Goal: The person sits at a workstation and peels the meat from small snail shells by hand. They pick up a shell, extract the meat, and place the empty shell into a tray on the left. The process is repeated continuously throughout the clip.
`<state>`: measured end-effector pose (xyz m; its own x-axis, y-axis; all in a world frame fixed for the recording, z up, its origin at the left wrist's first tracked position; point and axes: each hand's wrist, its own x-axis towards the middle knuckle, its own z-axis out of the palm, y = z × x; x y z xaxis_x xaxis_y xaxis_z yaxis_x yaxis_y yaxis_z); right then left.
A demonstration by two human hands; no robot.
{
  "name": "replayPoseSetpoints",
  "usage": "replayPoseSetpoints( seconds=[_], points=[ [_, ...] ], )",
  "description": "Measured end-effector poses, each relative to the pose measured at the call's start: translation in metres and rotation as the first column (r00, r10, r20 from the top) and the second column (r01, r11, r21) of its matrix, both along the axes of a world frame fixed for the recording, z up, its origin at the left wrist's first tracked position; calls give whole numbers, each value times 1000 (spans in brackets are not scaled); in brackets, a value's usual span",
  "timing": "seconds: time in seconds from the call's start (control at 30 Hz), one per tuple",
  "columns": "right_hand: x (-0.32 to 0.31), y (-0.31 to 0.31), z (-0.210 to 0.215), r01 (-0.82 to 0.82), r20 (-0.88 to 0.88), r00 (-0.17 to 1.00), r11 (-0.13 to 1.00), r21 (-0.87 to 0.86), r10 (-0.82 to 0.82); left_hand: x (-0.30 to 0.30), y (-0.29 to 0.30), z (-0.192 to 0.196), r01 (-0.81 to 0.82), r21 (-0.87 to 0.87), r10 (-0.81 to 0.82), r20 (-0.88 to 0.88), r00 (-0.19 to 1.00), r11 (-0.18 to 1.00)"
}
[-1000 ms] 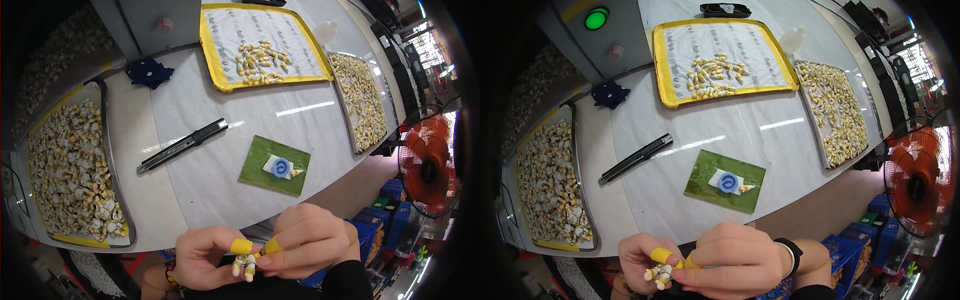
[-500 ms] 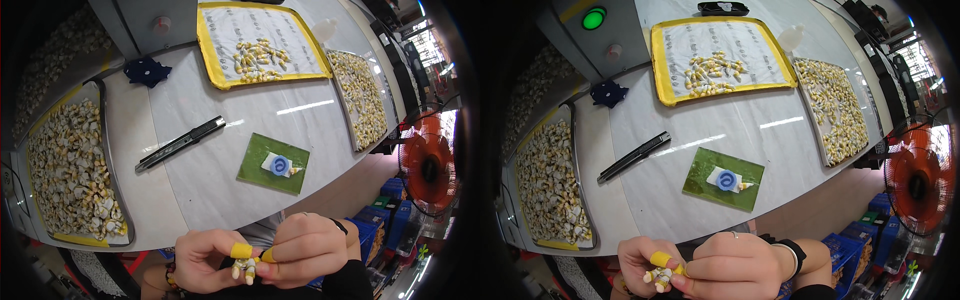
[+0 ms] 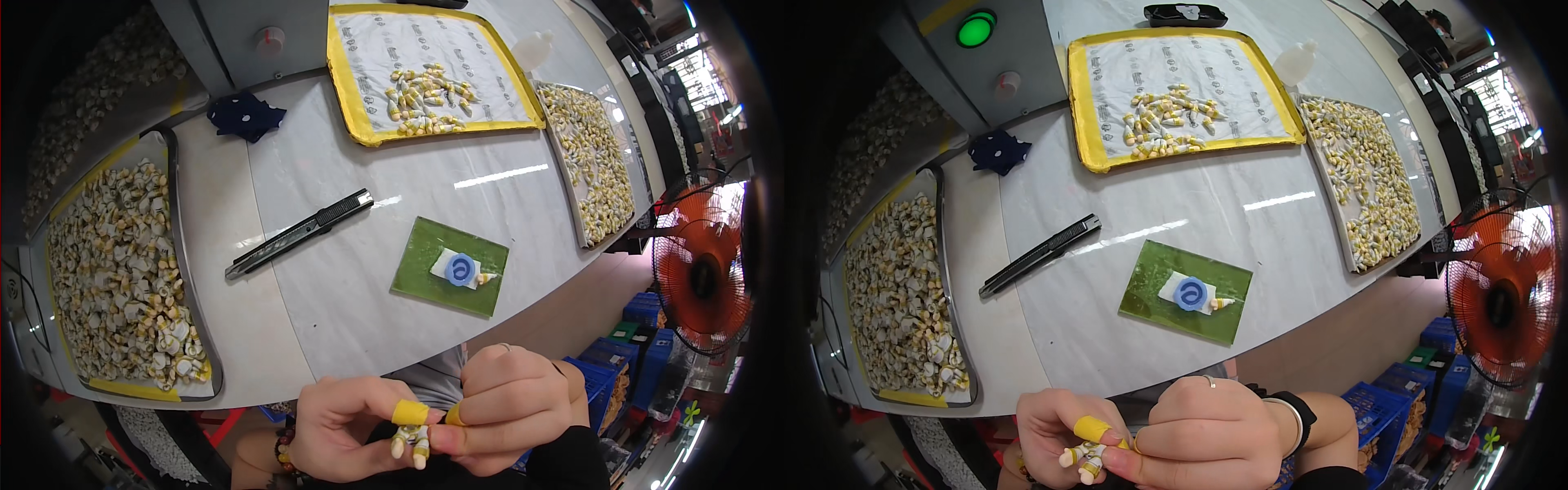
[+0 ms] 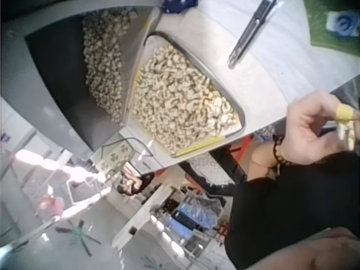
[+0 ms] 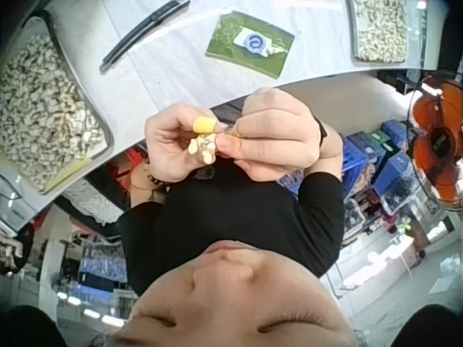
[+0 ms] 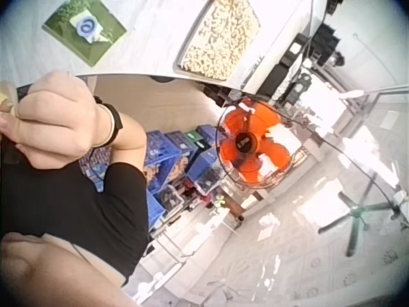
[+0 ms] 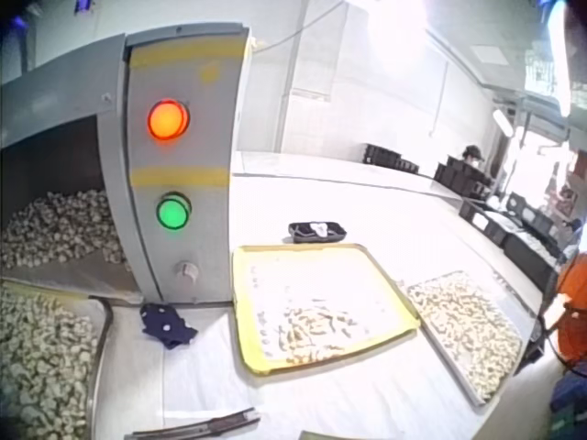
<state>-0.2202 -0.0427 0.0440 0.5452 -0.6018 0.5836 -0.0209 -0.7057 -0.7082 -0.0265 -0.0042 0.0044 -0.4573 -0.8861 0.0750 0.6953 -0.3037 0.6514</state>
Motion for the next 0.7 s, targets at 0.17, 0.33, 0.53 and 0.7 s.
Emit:
replayPoseSetpoints(
  seconds=[0.17,0.33,0.53,0.7],
  points=[
    [1,-4,5,8,-14,1000,1000,12,-7,-1,2,0,41,57,-41,4,999,998],
    [-1,-4,5,-6,-18,1000,1000,10,6,-1,1,0,61,46,-62,26,998,997],
    [1,-5,4,11,-2,1000,1000,8,-11,0,0,3,35,41,-37,48,998,999],
    [-4,-5,5,-45,9,999,988,149,44,2,0,-2,99,49,-99,17,995,994]
  ],
)
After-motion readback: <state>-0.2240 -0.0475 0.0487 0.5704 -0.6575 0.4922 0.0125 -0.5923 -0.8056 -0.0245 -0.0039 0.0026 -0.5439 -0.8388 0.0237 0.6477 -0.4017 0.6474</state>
